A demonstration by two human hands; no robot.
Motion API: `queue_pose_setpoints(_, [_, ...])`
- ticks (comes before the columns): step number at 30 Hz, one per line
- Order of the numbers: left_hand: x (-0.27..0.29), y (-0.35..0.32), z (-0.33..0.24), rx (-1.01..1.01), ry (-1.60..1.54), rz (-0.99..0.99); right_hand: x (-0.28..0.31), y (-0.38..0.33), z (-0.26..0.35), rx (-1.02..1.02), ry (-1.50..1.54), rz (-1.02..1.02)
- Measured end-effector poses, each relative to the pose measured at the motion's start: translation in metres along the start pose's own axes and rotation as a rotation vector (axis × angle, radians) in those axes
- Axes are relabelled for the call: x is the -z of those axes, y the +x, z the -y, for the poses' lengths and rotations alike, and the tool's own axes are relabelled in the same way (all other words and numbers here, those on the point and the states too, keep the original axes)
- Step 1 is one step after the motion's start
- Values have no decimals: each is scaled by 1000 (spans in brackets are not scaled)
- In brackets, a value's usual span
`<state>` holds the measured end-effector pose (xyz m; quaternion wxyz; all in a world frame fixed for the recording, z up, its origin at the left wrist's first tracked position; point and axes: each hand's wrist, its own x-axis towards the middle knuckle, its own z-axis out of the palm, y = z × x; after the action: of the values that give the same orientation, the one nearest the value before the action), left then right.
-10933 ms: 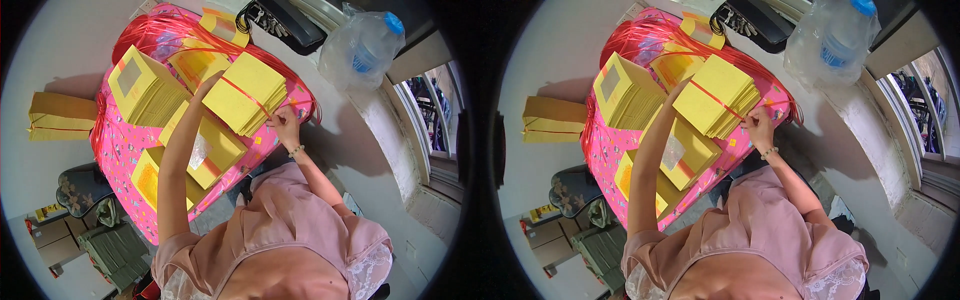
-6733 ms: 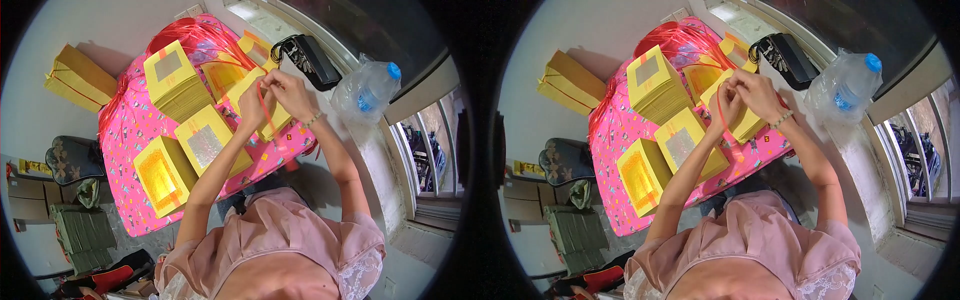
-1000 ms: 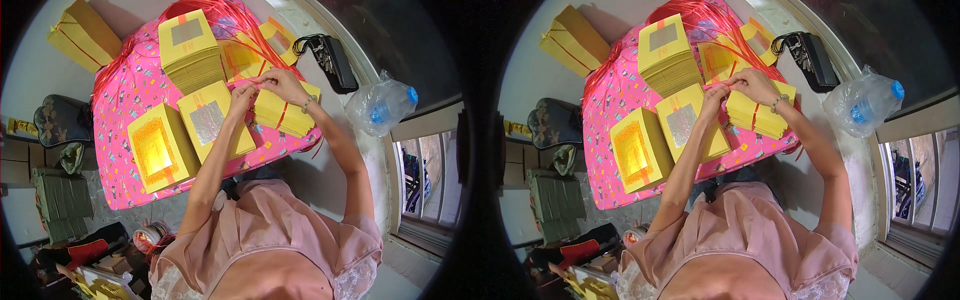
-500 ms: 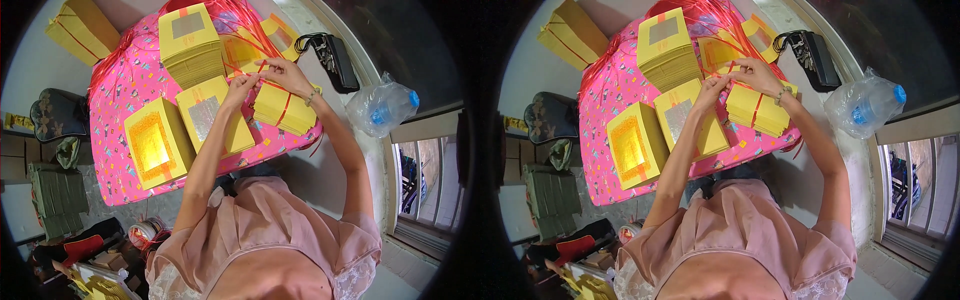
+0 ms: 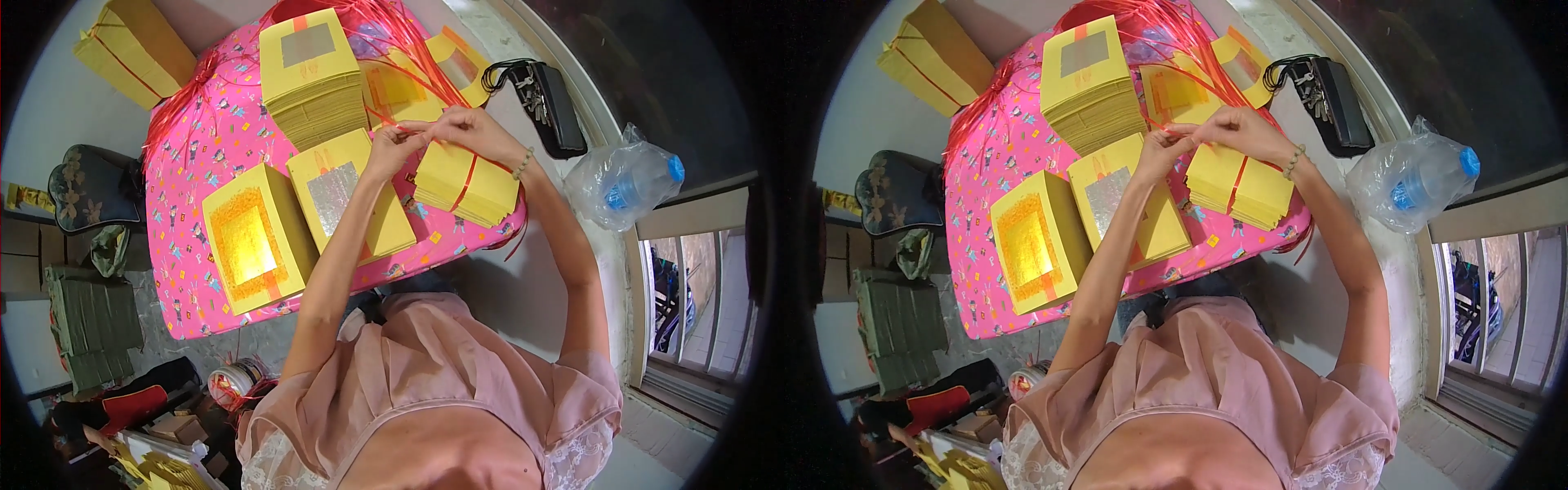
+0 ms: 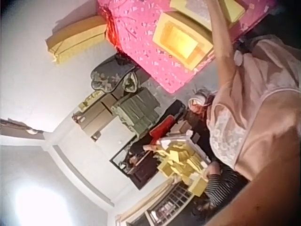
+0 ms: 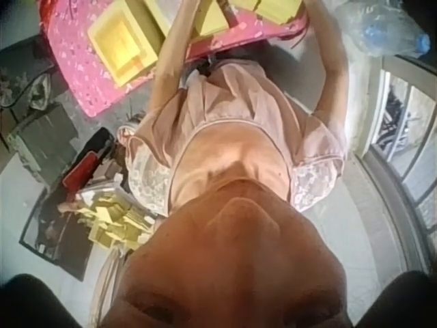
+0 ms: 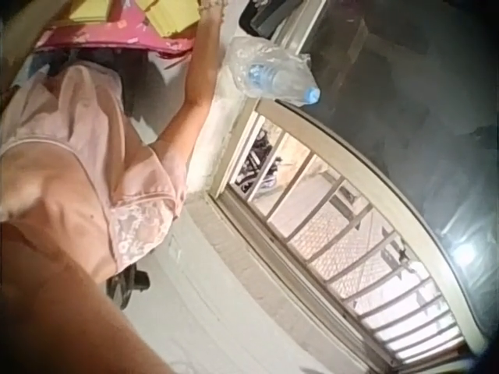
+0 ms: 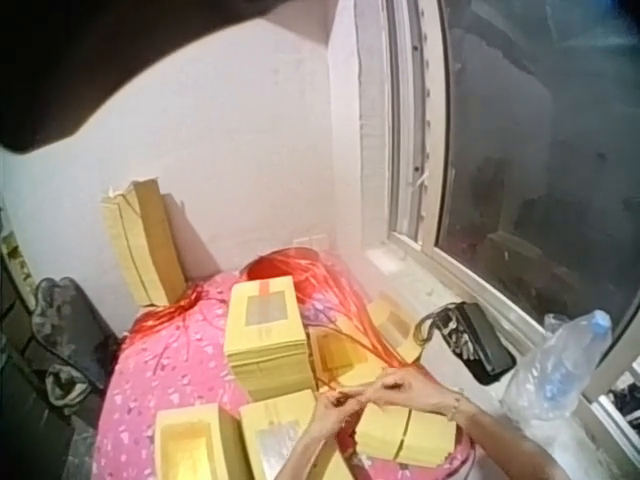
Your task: Bundling and tying stacks of yellow joss paper with red ribbons.
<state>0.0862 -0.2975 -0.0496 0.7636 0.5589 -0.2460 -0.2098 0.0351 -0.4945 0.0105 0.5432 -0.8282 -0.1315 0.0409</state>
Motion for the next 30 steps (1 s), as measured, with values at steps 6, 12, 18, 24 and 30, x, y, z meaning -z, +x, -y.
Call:
queue_pose_setpoints(6, [-19,-13,6,-395,504,-288,1,7,2,-213,121,-68])
queue_pose_setpoints(12, [-27,-15,7,-361,421,-403,-6,9,4,-53,-283,-65])
queue_pose_setpoints(18, [-16,-15,24,-149,71,-374,-14,-7,13,85,-516,-207])
queue_pose_setpoints(24, [-5,-18,36,155,-107,-356,-19,-30,20,170,-646,-298])
queue_pose_setpoints(30, [-10,-18,34,242,-62,-380,-19,-45,22,159,-697,-318])
